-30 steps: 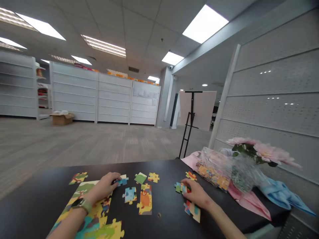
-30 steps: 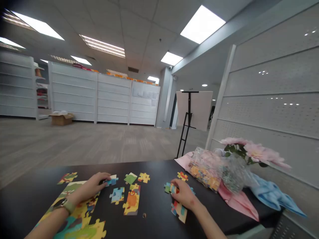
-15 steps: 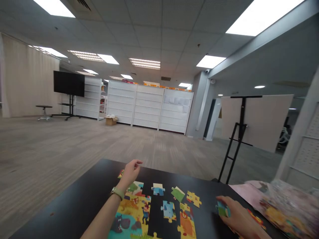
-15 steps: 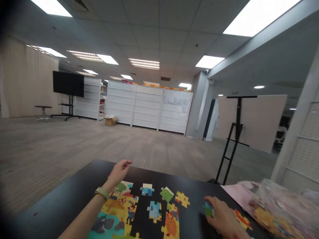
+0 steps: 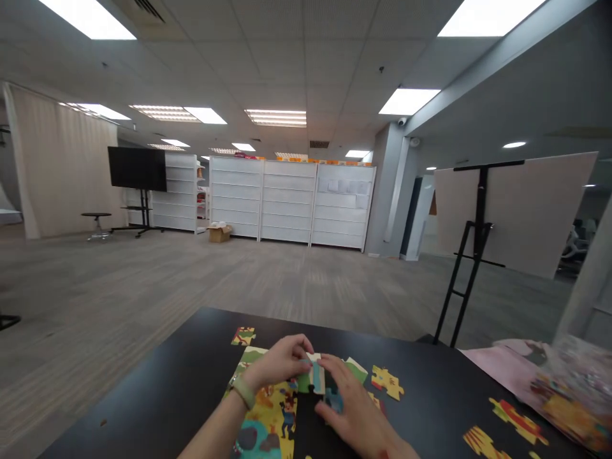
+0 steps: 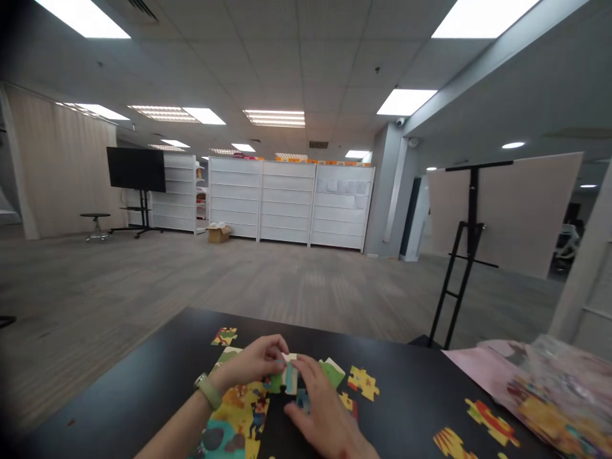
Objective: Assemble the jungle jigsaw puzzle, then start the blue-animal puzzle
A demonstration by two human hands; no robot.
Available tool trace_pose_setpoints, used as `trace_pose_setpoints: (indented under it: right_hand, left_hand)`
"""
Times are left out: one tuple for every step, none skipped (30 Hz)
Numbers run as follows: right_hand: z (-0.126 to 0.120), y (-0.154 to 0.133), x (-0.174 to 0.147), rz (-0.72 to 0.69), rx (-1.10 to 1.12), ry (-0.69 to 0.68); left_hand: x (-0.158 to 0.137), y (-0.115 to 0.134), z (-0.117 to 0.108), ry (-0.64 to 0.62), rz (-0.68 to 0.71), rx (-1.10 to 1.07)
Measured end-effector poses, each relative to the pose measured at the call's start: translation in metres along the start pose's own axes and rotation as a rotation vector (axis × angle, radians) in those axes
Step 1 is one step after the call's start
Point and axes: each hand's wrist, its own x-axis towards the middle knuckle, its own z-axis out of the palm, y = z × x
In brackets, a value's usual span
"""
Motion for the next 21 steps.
trace_pose_setpoints:
  right_hand:
    - [0.0,0.005,0.0,0.014,-0.028,-0.016]
    - [-0.001,0.01,0.0,0.022,-0.058,-0.035]
    - [-0.002,0.012,0.001,0.024,-0.085,-0.06]
    - [-0.002,0.013,0.002,0.026,-0.105,-0.092]
    - [-0.003,0.013,0.004,0.034,-0.12,-0.13]
    - [-0.002,0.012,0.006,0.048,-0.132,-0.171]
    - [-0.002,0.011,0.007,0.063,-0.143,-0.207]
    - [-0.002,0.01,0.007,0.077,-0.156,-0.233]
    - [-0.002,0.009,0.006,0.089,-0.171,-0.242]
    - [-0.002,0.009,0.004,0.098,-0.188,-0.232]
    - [-0.003,0.01,0.002,0.107,-0.204,-0.203]
    - [-0.005,0.012,-0.001,0.116,-0.216,-0.161]
    - [-0.007,0.014,-0.003,0.123,-0.226,-0.114]
    - [-0.01,0.017,-0.005,0.135,-0.236,-0.062]
    - [-0.013,0.019,-0.007,0.15,-0.247,-0.016]
    - [-0.015,0.022,-0.009,0.169,-0.26,0.021]
    - [-0.018,0.024,-0.01,0.189,-0.274,0.045]
    - [-0.019,0.027,-0.011,0.21,-0.287,0.061]
    - [-0.02,0.028,-0.012,0.224,-0.295,0.073]
    - [-0.02,0.03,-0.013,0.228,-0.291,0.084]
    - [-0.019,0.03,-0.014,0.22,-0.274,0.093]
  left_hand:
    - [0.0,-0.001,-0.007,0.024,-0.011,-0.001]
    - [0.0,-0.002,-0.014,0.048,-0.022,-0.003]
    - [-0.001,-0.003,-0.021,0.068,-0.034,-0.004]
    - [-0.001,-0.004,-0.026,0.081,-0.05,-0.006]
    - [-0.002,-0.004,-0.03,0.092,-0.067,-0.007]
    - [-0.003,-0.005,-0.033,0.102,-0.085,-0.006]
    - [-0.004,-0.006,-0.036,0.112,-0.1,-0.005]
    - [-0.005,-0.007,-0.037,0.12,-0.111,-0.003]
    - [-0.006,-0.008,-0.037,0.128,-0.119,-0.002]
    - [-0.007,-0.009,-0.038,0.134,-0.124,-0.002]
    - [-0.007,-0.009,-0.037,0.136,-0.126,-0.001]
    - [-0.007,-0.01,-0.037,0.136,-0.128,0.002]
    - [-0.008,-0.01,-0.036,0.134,-0.13,0.007]
    - [-0.008,-0.01,-0.036,0.132,-0.132,0.015]
    - [-0.008,-0.009,-0.035,0.131,-0.133,0.025]
    - [-0.008,-0.009,-0.034,0.132,-0.133,0.036]
    - [-0.008,-0.009,-0.034,0.135,-0.133,0.046]
    - [-0.008,-0.01,-0.034,0.139,-0.131,0.055]
    - [-0.008,-0.01,-0.034,0.145,-0.126,0.063]
    - [-0.008,-0.011,-0.034,0.152,-0.119,0.071]
    - [-0.007,-0.012,-0.035,0.159,-0.109,0.078]
